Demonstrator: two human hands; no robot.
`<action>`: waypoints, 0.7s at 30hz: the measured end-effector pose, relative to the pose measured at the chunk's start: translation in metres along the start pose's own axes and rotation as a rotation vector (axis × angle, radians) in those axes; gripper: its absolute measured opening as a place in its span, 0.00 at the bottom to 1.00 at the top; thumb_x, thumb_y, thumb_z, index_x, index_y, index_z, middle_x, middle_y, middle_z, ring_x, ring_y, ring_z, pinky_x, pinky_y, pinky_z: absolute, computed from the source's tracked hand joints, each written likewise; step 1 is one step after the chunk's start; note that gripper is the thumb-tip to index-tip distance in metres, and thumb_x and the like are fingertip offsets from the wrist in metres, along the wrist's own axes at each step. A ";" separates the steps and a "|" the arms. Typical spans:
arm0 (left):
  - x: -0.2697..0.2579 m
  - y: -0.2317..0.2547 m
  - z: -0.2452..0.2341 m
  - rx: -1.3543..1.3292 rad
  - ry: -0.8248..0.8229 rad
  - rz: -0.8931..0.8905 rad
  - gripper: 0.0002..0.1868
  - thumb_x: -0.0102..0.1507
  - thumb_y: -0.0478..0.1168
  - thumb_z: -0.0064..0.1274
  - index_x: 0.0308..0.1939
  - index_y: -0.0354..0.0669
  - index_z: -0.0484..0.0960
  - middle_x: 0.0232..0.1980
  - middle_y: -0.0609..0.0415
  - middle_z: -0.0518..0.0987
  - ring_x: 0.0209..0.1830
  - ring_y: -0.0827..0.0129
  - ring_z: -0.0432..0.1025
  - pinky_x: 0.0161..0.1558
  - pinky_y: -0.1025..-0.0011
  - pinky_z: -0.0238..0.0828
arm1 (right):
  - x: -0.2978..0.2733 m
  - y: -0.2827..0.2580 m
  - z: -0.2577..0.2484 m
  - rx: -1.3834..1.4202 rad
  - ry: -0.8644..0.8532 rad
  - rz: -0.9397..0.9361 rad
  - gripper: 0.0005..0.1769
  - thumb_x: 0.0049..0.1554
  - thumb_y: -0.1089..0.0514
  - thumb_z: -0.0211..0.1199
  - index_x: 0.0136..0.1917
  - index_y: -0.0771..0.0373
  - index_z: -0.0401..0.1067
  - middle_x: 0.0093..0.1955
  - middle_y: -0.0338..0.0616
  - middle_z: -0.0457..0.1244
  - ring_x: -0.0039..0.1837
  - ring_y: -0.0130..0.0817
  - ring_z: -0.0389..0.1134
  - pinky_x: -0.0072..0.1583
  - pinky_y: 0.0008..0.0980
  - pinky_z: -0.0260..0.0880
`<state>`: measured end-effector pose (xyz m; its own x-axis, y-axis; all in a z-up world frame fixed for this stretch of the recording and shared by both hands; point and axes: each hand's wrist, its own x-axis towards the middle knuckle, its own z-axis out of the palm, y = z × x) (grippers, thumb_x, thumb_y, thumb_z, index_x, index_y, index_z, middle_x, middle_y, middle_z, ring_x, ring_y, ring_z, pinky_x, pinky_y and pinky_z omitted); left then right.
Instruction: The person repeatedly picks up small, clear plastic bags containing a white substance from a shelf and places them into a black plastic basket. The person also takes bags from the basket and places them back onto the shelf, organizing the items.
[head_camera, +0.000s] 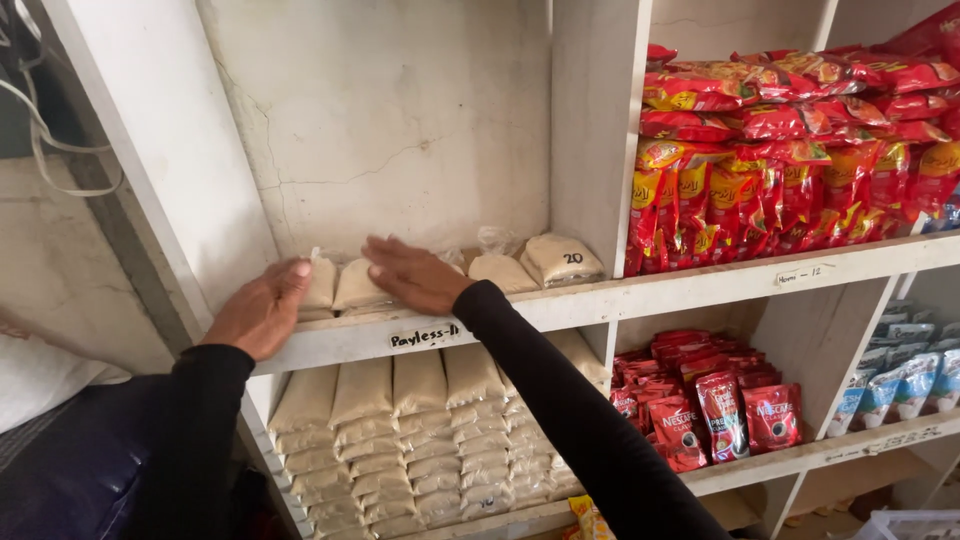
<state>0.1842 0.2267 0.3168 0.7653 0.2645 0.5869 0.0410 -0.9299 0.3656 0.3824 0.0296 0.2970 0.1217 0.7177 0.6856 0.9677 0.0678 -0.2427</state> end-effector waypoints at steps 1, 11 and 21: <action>0.001 -0.002 0.003 0.042 -0.064 -0.025 0.42 0.69 0.68 0.18 0.73 0.45 0.66 0.76 0.49 0.66 0.76 0.54 0.57 0.72 0.63 0.51 | 0.004 0.007 0.007 -0.076 -0.126 0.028 0.39 0.69 0.34 0.37 0.81 0.64 0.53 0.85 0.54 0.44 0.85 0.53 0.39 0.80 0.47 0.40; 0.016 -0.011 0.007 0.159 -0.120 -0.023 0.44 0.69 0.70 0.17 0.73 0.44 0.65 0.77 0.47 0.62 0.76 0.53 0.55 0.72 0.61 0.50 | -0.002 -0.018 -0.008 -0.016 -0.250 0.102 0.48 0.65 0.27 0.29 0.81 0.65 0.51 0.84 0.52 0.47 0.86 0.48 0.40 0.80 0.45 0.37; -0.182 0.045 0.002 -0.045 0.506 0.205 0.20 0.74 0.47 0.49 0.63 0.34 0.79 0.57 0.37 0.80 0.59 0.46 0.75 0.61 0.57 0.70 | -0.023 -0.029 -0.014 -0.267 0.174 -0.232 0.29 0.69 0.40 0.51 0.70 0.63 0.70 0.71 0.55 0.63 0.75 0.51 0.60 0.76 0.49 0.58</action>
<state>0.0481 0.1359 0.2251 0.3495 0.1790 0.9197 -0.1129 -0.9664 0.2310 0.3545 0.0015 0.2982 -0.0933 0.5745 0.8132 0.9945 0.0147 0.1037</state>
